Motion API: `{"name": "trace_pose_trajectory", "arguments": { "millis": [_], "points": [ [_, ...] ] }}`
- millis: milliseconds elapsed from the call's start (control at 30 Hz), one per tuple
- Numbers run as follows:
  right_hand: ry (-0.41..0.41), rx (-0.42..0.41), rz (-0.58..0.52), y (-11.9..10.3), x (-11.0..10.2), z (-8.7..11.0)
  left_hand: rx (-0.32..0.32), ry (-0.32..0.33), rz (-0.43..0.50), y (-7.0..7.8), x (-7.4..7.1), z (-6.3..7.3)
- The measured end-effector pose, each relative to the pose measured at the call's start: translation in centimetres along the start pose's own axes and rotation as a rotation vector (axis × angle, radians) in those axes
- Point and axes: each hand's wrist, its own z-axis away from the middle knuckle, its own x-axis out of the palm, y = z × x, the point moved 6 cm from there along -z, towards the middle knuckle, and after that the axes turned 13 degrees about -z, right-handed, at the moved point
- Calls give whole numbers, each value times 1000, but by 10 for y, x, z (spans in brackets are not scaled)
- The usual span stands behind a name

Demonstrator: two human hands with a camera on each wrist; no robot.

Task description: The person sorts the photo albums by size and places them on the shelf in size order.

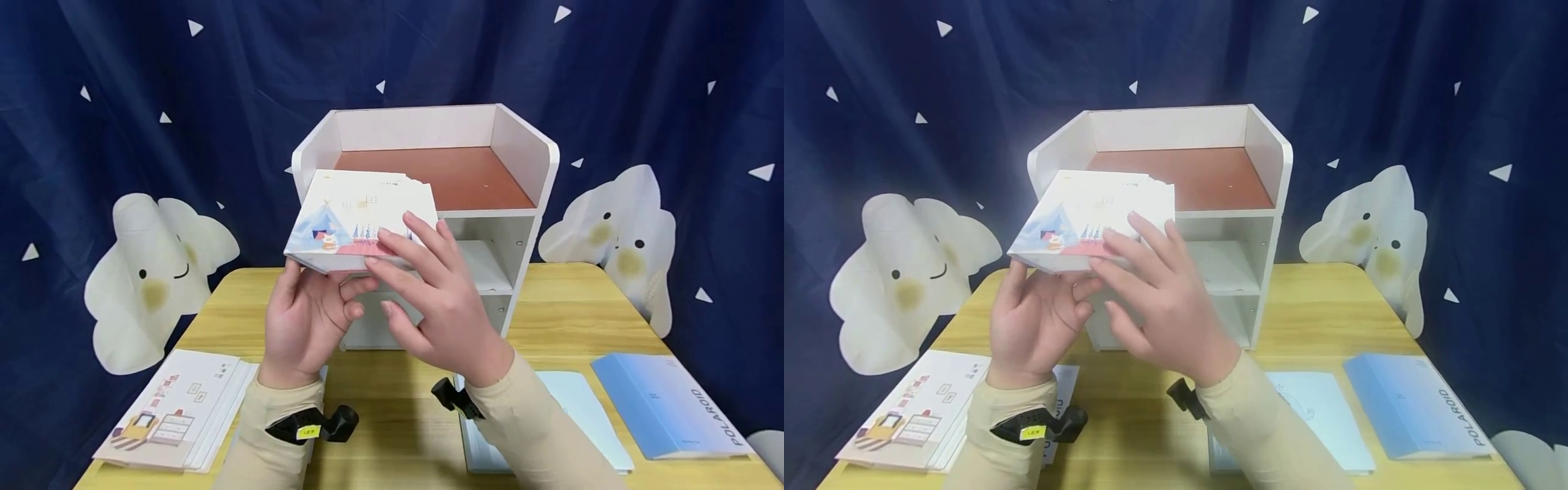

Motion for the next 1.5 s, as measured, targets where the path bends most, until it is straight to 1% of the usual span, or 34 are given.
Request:
{"name": "trace_pose_trajectory", "arguments": {
  "millis": [167,267,367,433,467,500,533,567,600,633,667,700,733,767,800,833,867,900,933,1000,1100,1267,1433,1500],
  "points": [
    [-51,38,39,18,10,-8,-32,19,-30,-2,-1,-1],
    [-54,66,60,31,13,-14,-29,40,-87,0,-2,-2],
    [-54,91,70,40,16,-15,-16,68,-190,3,-3,-3],
    [-46,97,68,43,16,-13,-18,97,-298,4,-4,-3],
    [-33,95,61,43,16,-12,-21,118,-372,5,-5,-2],
    [-13,92,52,42,14,-10,-24,145,-471,6,-5,-1],
    [14,85,42,40,12,-7,-27,184,-592,7,-6,0],
    [46,73,28,37,10,-4,-28,228,-732,10,-8,2],
    [81,62,16,34,6,0,-22,275,-893,13,-9,3],
    [115,54,10,30,3,4,-4,326,-1067,16,-10,6],
    [146,50,5,27,-1,9,32,373,-1248,21,-10,7],
    [171,50,6,24,-4,13,77,420,-1421,26,-9,8],
    [189,52,10,22,-7,17,135,463,-1571,30,-7,9],
    [201,59,16,21,-9,21,207,495,-1705,34,-4,10],
    [208,70,25,20,-10,25,284,519,-1812,36,-1,11],
    [208,80,32,20,-10,28,358,532,-1890,38,3,11],
    [206,85,36,20,-10,30,415,529,-1946,38,7,11],
    [201,91,41,20,-10,33,451,516,-1980,38,9,10],
    [195,96,45,21,-9,35,474,503,-2005,37,10,9],
    [183,100,47,22,-8,37,485,475,-2032,33,11,8],
    [171,102,49,24,-6,38,469,444,-2046,28,10,7],
    [158,98,39,27,-4,37,459,423,-2043,24,7,7],
    [136,118,40,34,-2,35,442,391,-2039,22,1,4],
    [118,128,45,37,0,34,432,367,-2059,20,-1,2]
  ]
}}
